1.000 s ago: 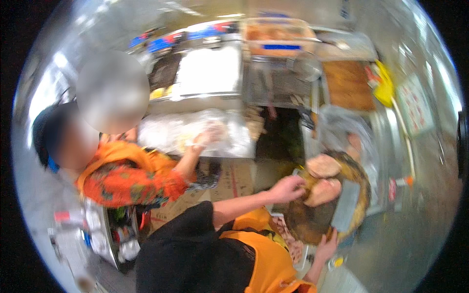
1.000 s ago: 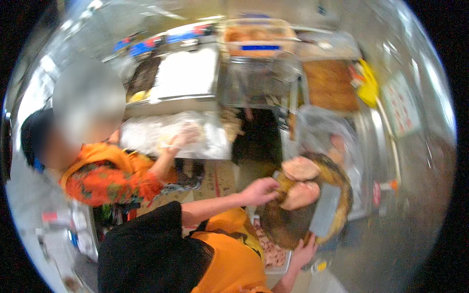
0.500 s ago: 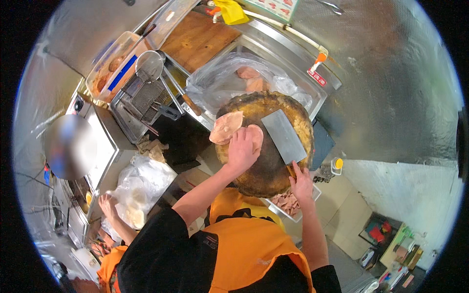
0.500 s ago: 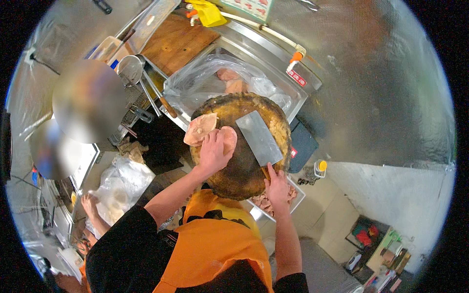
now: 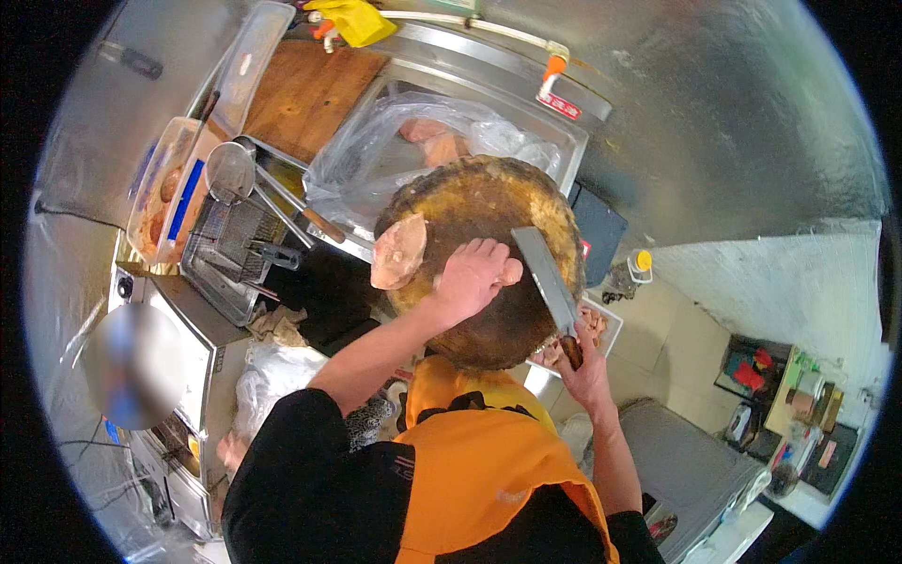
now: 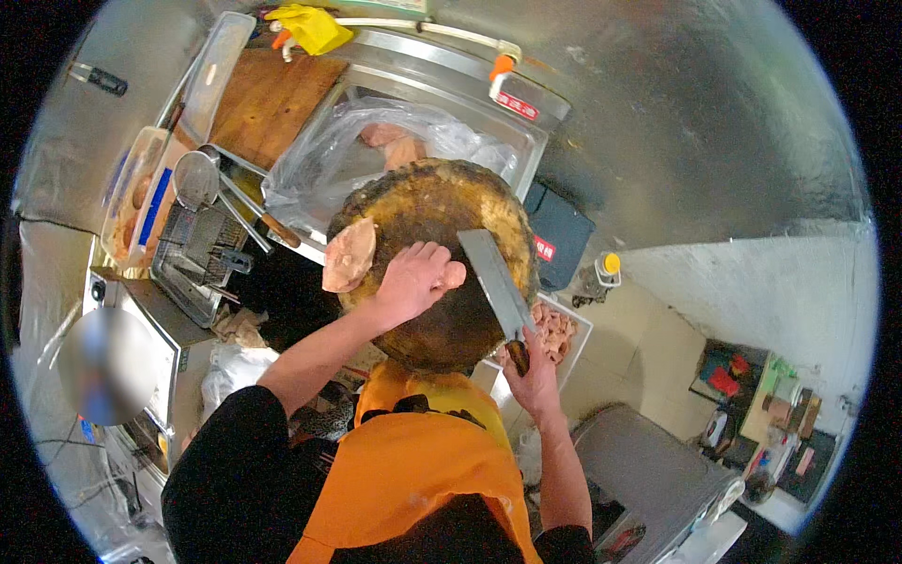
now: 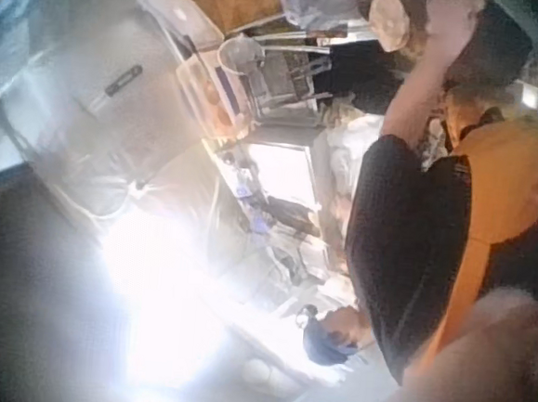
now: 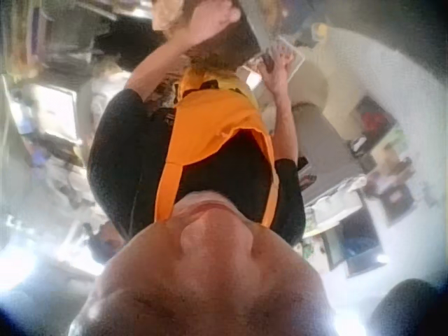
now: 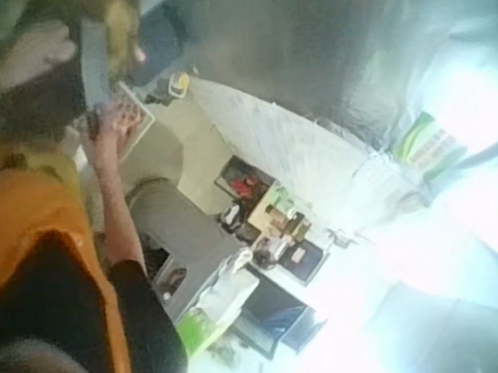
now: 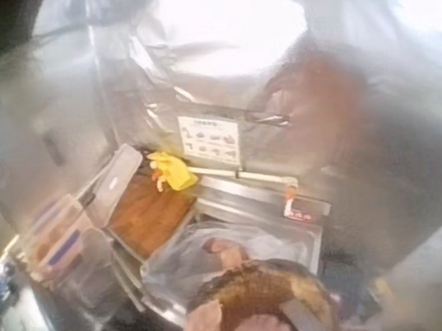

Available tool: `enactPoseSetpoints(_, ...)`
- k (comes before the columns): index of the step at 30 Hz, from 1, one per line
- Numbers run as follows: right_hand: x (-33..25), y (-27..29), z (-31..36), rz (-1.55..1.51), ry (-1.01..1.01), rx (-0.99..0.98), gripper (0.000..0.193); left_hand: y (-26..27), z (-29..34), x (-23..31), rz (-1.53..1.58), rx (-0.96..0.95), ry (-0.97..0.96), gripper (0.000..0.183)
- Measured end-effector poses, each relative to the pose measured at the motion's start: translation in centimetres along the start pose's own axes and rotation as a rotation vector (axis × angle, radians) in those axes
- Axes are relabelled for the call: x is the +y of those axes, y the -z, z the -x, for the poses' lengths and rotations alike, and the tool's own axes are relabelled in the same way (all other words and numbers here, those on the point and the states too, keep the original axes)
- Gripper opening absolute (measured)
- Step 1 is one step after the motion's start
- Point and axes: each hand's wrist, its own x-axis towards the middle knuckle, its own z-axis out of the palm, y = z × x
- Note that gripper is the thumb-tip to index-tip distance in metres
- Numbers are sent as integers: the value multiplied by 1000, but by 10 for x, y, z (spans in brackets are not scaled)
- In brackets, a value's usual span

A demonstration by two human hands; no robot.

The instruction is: The person takes chicken breasts from a plastic bag, chops them into small pieces on a wooden board using a cleaver, and places the meat into a container. The person also walks to a counter to check paper slips before returning to the workstation.

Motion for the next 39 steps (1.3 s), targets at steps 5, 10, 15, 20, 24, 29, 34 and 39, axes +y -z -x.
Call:
enactPoseSetpoints(5,1,-5,4,-225,-27,-7,50,-11,21,-7,-230,66,-275,39)
enactPoseSetpoints(10,10,-15,6,-298,66,18,39,-49,55,-12,-170,60,-139,49)
enactPoseSetpoints(15,12,-13,2,-88,107,23,35,-57,51,-4,34,48,-28,52)
enactPoseSetpoints(20,17,-12,-14,14,102,-77,43,-34,-12,-22,-194,-264,-261,70)
enactPoseSetpoints(24,46,-23,-18,-18,238,39,39,-10,-45,-16,-367,-678,-292,58)
enactPoseSetpoints(29,56,-22,-18,-134,199,11,23,-24,-13,-29,-285,-372,-366,49)
enactPoseSetpoints(34,67,-20,-28,100,313,107,18,-35,60,-28,-202,64,-357,50)
enactPoseSetpoints(39,25,-5,-44,397,147,126,28,-49,71,-27,-63,21,-172,51)
